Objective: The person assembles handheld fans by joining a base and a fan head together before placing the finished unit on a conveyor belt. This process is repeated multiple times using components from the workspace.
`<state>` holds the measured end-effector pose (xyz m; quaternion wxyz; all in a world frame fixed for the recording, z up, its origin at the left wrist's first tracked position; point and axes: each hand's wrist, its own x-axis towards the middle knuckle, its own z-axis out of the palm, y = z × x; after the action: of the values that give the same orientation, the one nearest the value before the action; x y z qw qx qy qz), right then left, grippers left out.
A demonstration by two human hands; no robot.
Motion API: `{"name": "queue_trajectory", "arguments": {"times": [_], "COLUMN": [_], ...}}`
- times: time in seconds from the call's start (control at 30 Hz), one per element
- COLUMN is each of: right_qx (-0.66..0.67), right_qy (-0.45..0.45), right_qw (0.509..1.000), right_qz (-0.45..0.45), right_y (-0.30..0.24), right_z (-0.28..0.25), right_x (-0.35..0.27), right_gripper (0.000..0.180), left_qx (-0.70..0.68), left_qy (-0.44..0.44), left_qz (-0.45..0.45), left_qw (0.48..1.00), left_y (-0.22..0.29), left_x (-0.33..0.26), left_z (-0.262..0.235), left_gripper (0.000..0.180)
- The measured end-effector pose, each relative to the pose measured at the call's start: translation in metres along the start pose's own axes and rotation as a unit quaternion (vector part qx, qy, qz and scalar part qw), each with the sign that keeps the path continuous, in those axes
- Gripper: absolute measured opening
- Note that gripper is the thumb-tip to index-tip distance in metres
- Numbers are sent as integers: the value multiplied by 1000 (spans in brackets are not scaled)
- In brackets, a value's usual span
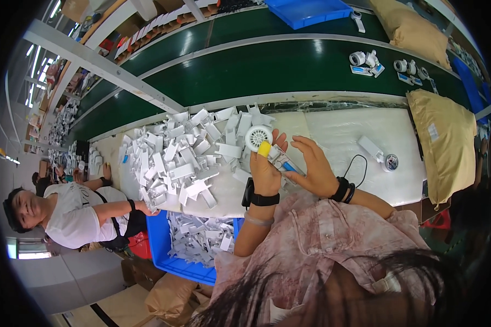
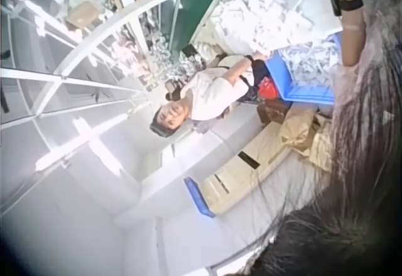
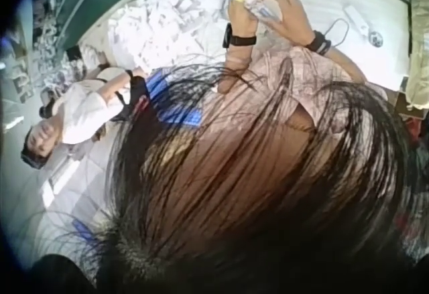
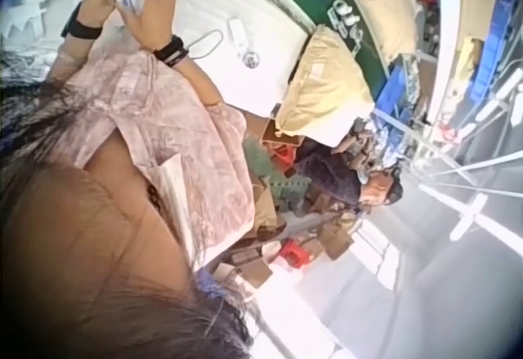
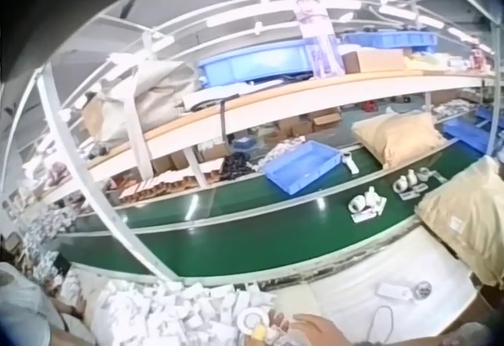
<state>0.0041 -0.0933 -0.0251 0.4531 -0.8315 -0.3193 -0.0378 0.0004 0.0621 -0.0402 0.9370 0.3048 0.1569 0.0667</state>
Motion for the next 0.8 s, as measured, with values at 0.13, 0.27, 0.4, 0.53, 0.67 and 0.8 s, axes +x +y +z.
{"name": "queue_trajectory", "arguments": {"times": [0.13, 0.27, 0.4, 0.53, 0.67, 0.8], "right_qx": [74, 106, -77, -148, -217, -282], "right_qy": [49, -90, -285, -210, -259, -272], "right_qw": [995, 987, 955, 898, 839, 848], "right_qz": [-34, 80, 17, -357, -426, -357], "right_y": [2, 31, 56, 78, 80, 77], "right_z": [2, 17, 62, 90, 88, 72], "right_x": [2, 1, 2, 4, 1, -3], "right_gripper": [51, 33, 22, 20, 14, 7], "left_qx": [-2, 13, 22, 33, 9, 2], "left_qy": [-16, 25, 52, 77, 99, 89], "left_qz": [29, 126, 160, 168, 161, 155], "left_qw": [999, 992, 986, 982, 982, 984], "left_y": [14, 40, 56, 59, 59, 57], "left_x": [3, 5, 0, -8, -9, -5], "left_z": [-8, -28, -42, -54, -64, -67], "left_gripper": [43, 43, 43, 43, 44, 44]}}
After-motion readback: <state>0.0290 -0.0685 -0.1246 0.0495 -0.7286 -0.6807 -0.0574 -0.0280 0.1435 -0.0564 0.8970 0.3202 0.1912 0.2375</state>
